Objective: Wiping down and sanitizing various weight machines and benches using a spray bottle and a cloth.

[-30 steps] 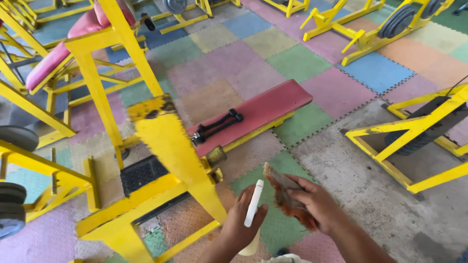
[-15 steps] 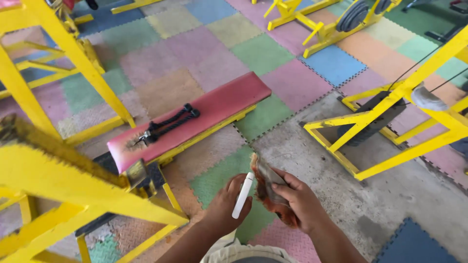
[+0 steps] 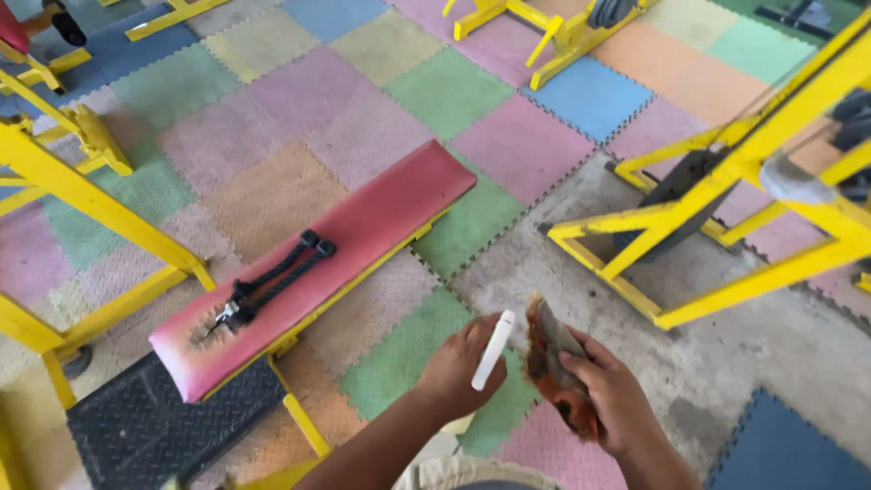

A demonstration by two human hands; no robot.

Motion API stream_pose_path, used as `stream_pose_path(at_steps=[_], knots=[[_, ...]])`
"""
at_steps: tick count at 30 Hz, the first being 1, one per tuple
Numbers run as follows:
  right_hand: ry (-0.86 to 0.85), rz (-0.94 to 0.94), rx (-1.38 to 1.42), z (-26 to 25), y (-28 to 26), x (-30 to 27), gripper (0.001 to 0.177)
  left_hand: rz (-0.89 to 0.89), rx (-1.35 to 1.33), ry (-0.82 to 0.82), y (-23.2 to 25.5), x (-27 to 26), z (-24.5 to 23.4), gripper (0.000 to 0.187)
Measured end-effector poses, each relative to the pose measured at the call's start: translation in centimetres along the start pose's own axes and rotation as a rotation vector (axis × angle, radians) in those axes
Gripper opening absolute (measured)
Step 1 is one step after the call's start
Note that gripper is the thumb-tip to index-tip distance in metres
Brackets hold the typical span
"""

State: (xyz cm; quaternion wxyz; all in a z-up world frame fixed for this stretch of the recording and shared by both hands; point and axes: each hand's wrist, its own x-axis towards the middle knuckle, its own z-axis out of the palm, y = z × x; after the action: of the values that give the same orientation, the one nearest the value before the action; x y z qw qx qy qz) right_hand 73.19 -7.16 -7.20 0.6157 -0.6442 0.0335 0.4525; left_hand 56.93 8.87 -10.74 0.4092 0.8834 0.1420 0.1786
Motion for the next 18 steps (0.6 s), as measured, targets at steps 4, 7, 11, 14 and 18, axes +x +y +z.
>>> stream_pose_path(at_steps=[4, 7, 11, 14, 18], knots=[[-0.040, -0.029, 0.088, 1.0, -1.8, 5.7, 0.050, -0.013, 0.010, -0.030, -2.5, 5.3, -1.8, 0.060], [-0.113, -0.059, 0.089, 3.4, -3.9, 9.1, 0.052, -0.020, 0.010, -0.001, -4.4, 8.3, -3.4, 0.057], [-0.149, -0.050, 0.116, 5.4, -4.3, 12.9, 0.053, -0.097, -0.043, 0.035, -6.0, 10.7, -5.5, 0.055], [-0.194, -0.049, 0.073, 6.6, -5.1, 15.2, 0.055, -0.109, -0.063, 0.093, -7.0, 11.8, -6.6, 0.057], [-0.156, -0.032, -0.026, 8.1, -6.8, 17.7, 0.056, -0.141, -0.117, 0.166, -8.3, 12.9, -7.2, 0.059]])
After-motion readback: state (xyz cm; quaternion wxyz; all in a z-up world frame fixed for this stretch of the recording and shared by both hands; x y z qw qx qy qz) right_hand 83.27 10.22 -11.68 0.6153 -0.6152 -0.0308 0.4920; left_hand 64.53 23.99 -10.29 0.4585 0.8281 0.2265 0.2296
